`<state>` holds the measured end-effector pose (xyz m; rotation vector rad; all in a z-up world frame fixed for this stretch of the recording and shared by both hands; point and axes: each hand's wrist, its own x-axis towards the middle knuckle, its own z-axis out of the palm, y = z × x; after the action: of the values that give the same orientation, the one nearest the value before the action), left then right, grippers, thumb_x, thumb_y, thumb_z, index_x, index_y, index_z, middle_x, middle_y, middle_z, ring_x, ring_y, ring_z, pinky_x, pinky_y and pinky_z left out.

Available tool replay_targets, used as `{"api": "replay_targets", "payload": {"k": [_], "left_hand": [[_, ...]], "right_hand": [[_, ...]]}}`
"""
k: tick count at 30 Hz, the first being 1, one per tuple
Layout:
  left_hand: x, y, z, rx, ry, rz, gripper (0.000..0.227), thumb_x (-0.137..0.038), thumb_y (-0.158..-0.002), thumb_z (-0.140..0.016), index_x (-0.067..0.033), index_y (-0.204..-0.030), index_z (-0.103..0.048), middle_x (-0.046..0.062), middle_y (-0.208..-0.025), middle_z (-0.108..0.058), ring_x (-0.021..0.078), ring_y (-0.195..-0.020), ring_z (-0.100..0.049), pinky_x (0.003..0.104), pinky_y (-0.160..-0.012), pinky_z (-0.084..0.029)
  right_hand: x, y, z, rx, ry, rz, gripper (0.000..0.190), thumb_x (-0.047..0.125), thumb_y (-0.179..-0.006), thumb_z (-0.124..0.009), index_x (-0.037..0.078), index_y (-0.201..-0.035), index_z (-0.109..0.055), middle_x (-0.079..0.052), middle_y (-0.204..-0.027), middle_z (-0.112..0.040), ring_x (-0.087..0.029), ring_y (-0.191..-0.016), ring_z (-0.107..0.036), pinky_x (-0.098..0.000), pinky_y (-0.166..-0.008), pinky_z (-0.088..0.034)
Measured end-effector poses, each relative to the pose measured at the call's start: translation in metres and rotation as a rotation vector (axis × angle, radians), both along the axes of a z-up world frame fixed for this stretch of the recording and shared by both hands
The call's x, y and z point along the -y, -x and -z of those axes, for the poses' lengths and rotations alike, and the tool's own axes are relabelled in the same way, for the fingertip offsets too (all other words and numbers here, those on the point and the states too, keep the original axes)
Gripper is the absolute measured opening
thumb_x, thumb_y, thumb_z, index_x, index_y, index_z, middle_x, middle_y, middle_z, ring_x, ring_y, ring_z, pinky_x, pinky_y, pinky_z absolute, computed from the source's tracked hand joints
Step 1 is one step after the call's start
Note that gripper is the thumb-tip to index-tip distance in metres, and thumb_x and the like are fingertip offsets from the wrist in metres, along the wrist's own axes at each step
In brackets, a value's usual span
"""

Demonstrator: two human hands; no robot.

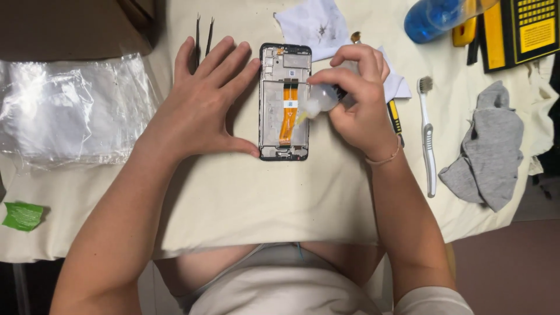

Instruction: The person cleans the screen of a smartphone with a white cloth, then removes a protective film from the device. They place the phone in a box and retrieve another disassembled smartphone, using tweezers to lift a ribbon cable and a brush to clean the internal components.

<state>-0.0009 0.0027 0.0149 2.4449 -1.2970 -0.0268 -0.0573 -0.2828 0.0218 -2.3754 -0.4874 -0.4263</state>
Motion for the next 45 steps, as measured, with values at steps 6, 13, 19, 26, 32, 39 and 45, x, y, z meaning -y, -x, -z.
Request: {"api": "replay_targets", "payload": {"k": [6,13,19,26,32,39,45], "left_hand": [[0.011,0.010,0.000,0.052,-0.053,-0.047,0.142,-0.092,-0.058,-0.067,-0.0051,-0.163,-0.027,0.022,-0.168,-0.028,0.0402,-0.156,-0.021,0.070,-0.118,-0.004],[0.056,-0.032,-0.029,-0.390,-0.307,0.124,0.147,-0.046,-0.061,-0.100,-0.0161,-0.164,0.000,0.014,-0.171,0.007,0.0293,-0.156,0.016,0.058,-0.117,0.019],[0.097,-0.046,-0.011,-0.210,-0.546,-0.016,0.117,0.011,-0.065,-0.081,-0.0273,-0.163,-0.030,0.014,-0.160,-0.041,0.0317,-0.152,-0.032,0.059,-0.117,-0.019],[0.060,-0.027,-0.061,-0.109,-0.668,-0.089,0.100,-0.011,-0.068,-0.089,-0.0420,-0.154,-0.046,0.006,-0.136,-0.063,0.0239,-0.125,-0.062,0.043,-0.101,-0.034],[0.024,-0.004,-0.039,-0.003,-0.644,-0.202,0.093,-0.078,-0.053,-0.083,-0.0270,-0.128,-0.063,-0.001,-0.122,-0.067,0.0154,-0.126,-0.059,0.043,-0.108,-0.034],[0.016,0.018,-0.028,-0.086,-0.334,-0.325,0.093,-0.081,-0.064,-0.080,-0.0111,-0.123,-0.065,0.008,-0.120,-0.063,0.0240,-0.126,-0.054,0.050,-0.108,-0.029],[-0.007,0.008,-0.007,0.004,-0.113,-0.219,0.087,-0.072,-0.065,-0.084,-0.0126,-0.126,-0.063,0.008,-0.128,-0.060,0.0284,-0.133,-0.049,0.058,-0.109,-0.026]], "right_hand": [[0.062,0.021,-0.012,0.061,-0.363,0.328,0.040,0.003,-0.090,-0.079,0.004,-0.125,-0.059,-0.009,-0.117,-0.055,-0.022,-0.111,-0.053,-0.0333,-0.101,-0.044],[0.134,0.036,-0.008,0.009,-0.263,0.814,0.047,0.002,-0.079,-0.082,0.013,-0.115,-0.055,-0.008,-0.114,-0.061,-0.021,-0.100,-0.060,-0.0315,-0.088,-0.051],[0.152,0.026,0.023,-0.124,-0.423,0.805,0.086,-0.013,-0.077,-0.088,0.011,-0.142,-0.038,-0.028,-0.136,-0.048,-0.047,-0.134,-0.052,-0.0484,-0.116,-0.046],[0.097,0.075,0.001,0.149,-0.228,1.005,0.066,-0.004,-0.080,-0.088,0.009,-0.124,-0.041,-0.005,-0.104,-0.034,-0.022,-0.098,-0.042,-0.0399,-0.095,-0.041],[0.064,0.080,-0.002,-0.282,0.131,0.743,0.008,0.011,-0.090,-0.080,0.013,-0.097,-0.078,-0.005,-0.083,-0.063,-0.024,-0.081,-0.066,-0.0395,-0.077,-0.054],[0.068,0.047,0.005,-0.527,0.593,0.683,0.013,0.035,-0.092,-0.074,0.023,-0.095,-0.079,-0.005,-0.078,-0.070,-0.034,-0.079,-0.074,-0.0509,-0.074,-0.057],[0.084,0.013,-0.080,-0.774,0.524,0.615,0.021,0.029,-0.086,-0.065,0.014,-0.071,-0.064,-0.011,-0.064,-0.063,-0.032,-0.068,-0.060,-0.0445,-0.064,-0.045]]}}
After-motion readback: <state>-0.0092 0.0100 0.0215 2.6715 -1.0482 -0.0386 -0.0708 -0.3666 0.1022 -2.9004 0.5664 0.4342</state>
